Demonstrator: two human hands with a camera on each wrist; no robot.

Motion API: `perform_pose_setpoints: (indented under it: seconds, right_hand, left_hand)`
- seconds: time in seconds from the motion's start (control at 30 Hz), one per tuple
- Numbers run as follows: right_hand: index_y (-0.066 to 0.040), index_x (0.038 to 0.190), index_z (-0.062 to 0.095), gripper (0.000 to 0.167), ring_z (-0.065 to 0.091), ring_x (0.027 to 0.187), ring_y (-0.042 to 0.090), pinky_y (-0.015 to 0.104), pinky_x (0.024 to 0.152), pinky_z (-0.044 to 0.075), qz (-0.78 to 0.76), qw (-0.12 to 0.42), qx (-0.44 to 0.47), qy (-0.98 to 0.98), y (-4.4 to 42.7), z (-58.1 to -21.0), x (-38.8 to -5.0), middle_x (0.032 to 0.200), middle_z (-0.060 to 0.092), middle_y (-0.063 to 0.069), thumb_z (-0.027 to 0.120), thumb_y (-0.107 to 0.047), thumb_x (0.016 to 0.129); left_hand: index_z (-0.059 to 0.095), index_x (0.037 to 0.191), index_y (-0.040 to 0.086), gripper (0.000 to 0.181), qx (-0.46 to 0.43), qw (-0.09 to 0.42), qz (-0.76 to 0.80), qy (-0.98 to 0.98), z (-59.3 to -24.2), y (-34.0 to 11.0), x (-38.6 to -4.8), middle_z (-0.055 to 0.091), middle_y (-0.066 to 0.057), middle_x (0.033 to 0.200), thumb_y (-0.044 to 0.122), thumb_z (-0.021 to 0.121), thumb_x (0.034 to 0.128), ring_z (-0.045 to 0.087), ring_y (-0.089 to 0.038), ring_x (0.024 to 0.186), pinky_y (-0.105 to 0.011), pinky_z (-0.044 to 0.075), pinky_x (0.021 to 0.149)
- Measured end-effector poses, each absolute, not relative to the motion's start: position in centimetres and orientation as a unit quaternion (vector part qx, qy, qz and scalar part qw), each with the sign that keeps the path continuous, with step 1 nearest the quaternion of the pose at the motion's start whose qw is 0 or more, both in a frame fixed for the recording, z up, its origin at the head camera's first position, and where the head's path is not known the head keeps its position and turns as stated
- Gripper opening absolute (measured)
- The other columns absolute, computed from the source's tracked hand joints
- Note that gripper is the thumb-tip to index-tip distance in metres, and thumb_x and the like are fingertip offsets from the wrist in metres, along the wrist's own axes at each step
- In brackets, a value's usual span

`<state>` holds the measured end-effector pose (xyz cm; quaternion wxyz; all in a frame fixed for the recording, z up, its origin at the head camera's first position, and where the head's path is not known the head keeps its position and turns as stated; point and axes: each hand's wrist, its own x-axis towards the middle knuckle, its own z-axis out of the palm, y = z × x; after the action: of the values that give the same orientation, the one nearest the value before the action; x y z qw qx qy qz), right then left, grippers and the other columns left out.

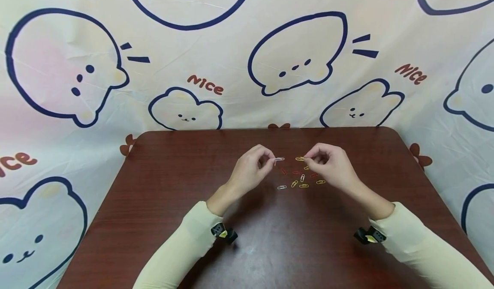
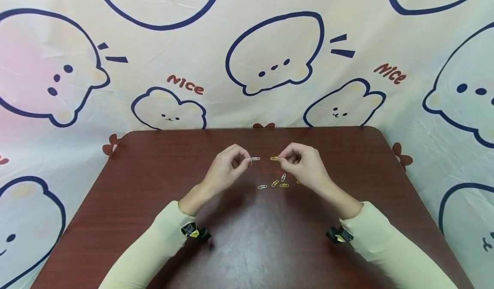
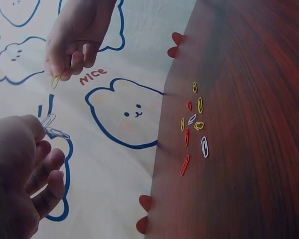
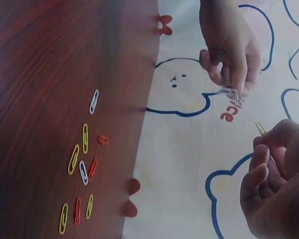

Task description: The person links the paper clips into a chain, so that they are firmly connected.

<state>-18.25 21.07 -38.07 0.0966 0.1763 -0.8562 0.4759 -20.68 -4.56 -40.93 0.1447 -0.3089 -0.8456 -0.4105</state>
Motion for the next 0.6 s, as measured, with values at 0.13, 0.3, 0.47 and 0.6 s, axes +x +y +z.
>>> perform_pose_setpoints:
  seconds: [0.13, 0.3, 0.47, 0.6]
  right_hand:
    - [-0.007, 0.088, 0.074, 0.007, 0.053, 0.060, 0.012, 0.022, 0.052, 0.043, 0.486, 0.097, 0.179, -0.850, 20.1, -38.0, -18.2, 0.071, 0.064, 0.002, 0.075, 0.000, 0.087]
    - [-0.005, 0.090, 0.074, 0.006, 0.054, 0.061, 0.012, 0.022, 0.054, 0.044, 0.495, 0.101, 0.183, -0.843, 18.9, -37.9, -18.3, 0.073, 0.065, 0.003, 0.075, 0.000, 0.087]
    - [-0.006, 0.089, 0.074, 0.006, 0.055, 0.061, 0.014, 0.022, 0.054, 0.045, 0.503, 0.095, 0.180, -0.840, 18.1, -37.8, -18.4, 0.073, 0.066, 0.004, 0.076, 0.000, 0.087]
    - [-0.006, 0.089, 0.074, 0.006, 0.055, 0.061, 0.014, 0.022, 0.053, 0.045, 0.508, 0.089, 0.178, -0.838, 17.7, -38.0, -18.6, 0.072, 0.065, 0.004, 0.075, 0.000, 0.088]
  left_hand:
    - [0.067, 0.094, 0.012, 0.005, -0.310, 0.141, -0.408, -0.847, -40.9, -4.4, -20.7, 0.057, 0.003, 0.086, 0.010, 0.071, 0.0948, 0.054, -0.011, 0.074, -0.022, 0.048, 0.066]
    - [0.067, 0.095, 0.011, 0.006, -0.312, 0.140, -0.412, -0.845, -40.8, -4.2, -20.6, 0.058, 0.003, 0.087, 0.010, 0.072, 0.0944, 0.053, -0.008, 0.074, -0.021, 0.049, 0.067]
    - [0.067, 0.096, 0.011, 0.006, -0.313, 0.135, -0.413, -0.844, -40.8, -4.1, -20.5, 0.058, 0.002, 0.088, 0.010, 0.072, 0.0946, 0.054, -0.009, 0.074, -0.022, 0.050, 0.067]
    - [0.067, 0.096, 0.011, 0.005, -0.316, 0.137, -0.415, -0.842, -40.8, -4.0, -20.5, 0.058, 0.002, 0.088, 0.010, 0.072, 0.0948, 0.054, -0.010, 0.075, -0.022, 0.050, 0.067]
